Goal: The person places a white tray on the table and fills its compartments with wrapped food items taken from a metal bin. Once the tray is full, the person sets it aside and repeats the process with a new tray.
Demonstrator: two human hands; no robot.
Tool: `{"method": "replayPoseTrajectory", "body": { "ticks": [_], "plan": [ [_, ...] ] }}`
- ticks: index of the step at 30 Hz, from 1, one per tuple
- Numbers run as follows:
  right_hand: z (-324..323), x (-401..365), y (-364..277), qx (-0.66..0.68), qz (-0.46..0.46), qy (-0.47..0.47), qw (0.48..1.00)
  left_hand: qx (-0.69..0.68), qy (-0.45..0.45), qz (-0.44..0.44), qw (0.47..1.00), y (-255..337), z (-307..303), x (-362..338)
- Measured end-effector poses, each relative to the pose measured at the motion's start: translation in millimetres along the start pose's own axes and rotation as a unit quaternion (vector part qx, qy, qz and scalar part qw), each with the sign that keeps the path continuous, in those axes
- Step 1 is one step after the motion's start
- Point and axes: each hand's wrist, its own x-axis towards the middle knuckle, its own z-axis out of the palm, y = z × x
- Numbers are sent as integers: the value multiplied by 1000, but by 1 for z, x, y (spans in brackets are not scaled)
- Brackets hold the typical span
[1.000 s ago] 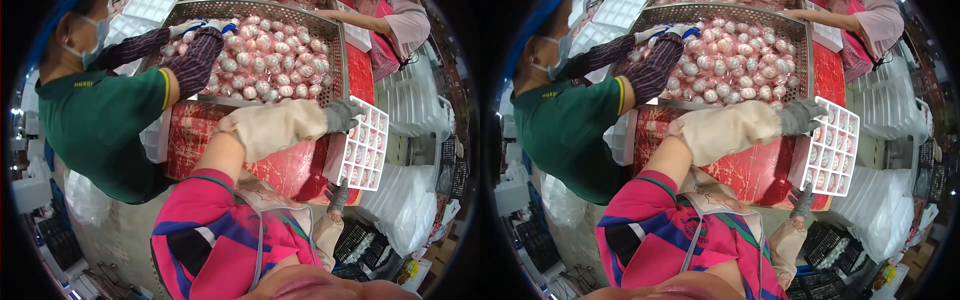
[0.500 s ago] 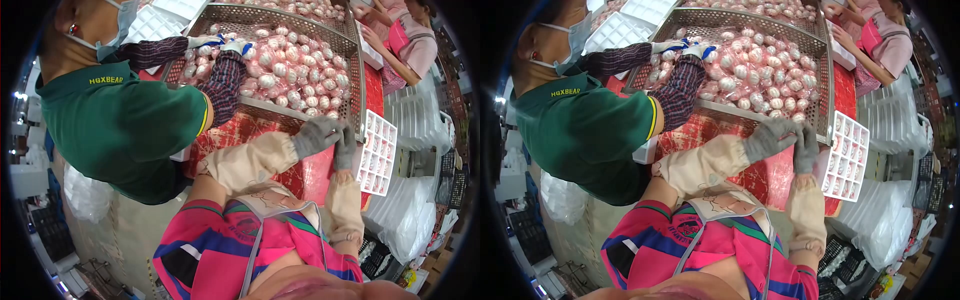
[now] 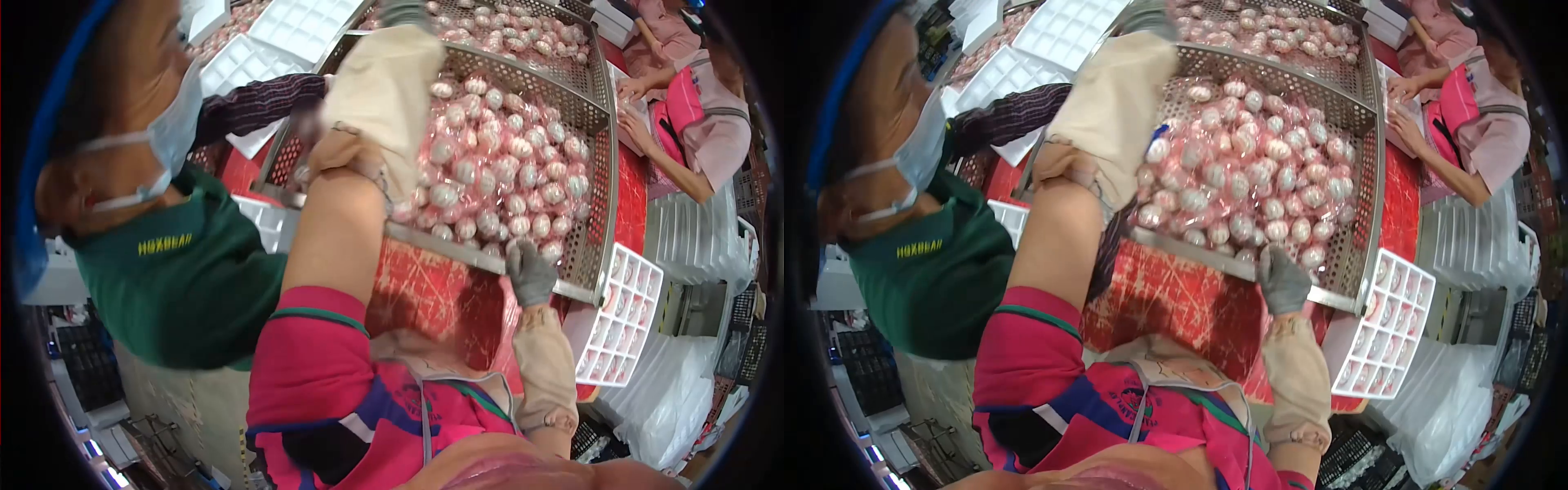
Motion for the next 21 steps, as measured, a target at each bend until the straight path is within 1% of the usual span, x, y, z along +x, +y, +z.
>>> {"method": "replayPoseTrajectory", "body": {
  "ticks": [2,4,5,6,7,8,9,10,12,13,14,16,18,19,21],
  "plan": [
    [5,3,5,-32,-21,-10,999,47,-5,-13,999,-69,12,29],
    [4,9,5,31,-40,12,999,62,-27,-8,998,-113,33,48],
    [8,12,9,23,-60,22,998,59,-46,11,997,-130,53,60],
    [6,16,9,20,-31,15,999,31,-79,59,995,-135,80,62],
    [4,18,7,31,-45,9,998,-17,-118,129,984,-125,120,57],
    [5,16,10,36,-50,1,998,-76,-159,206,963,-106,163,42],
    [10,15,16,52,-61,1,997,-133,-192,284,930,-79,211,9],
    [8,17,17,24,-67,3,997,-170,-214,315,909,-71,236,-3],
    [16,14,22,36,-64,-1,997,-223,-232,339,884,-64,260,-17],
    [15,11,21,33,-47,-11,998,-238,-227,337,882,-71,258,-21],
    [15,13,20,23,-48,-4,999,-243,-219,330,885,-81,251,-24],
    [16,17,18,27,-52,2,998,-226,-193,318,900,-105,218,-33],
    [15,17,19,23,-56,2,998,-151,-123,371,908,-147,186,-33],
    [16,19,19,33,-62,9,998,-123,-137,426,886,-194,181,-28],
    [18,19,19,31,-60,3,998,-94,-150,473,863,-260,169,-1]
  ]
}}
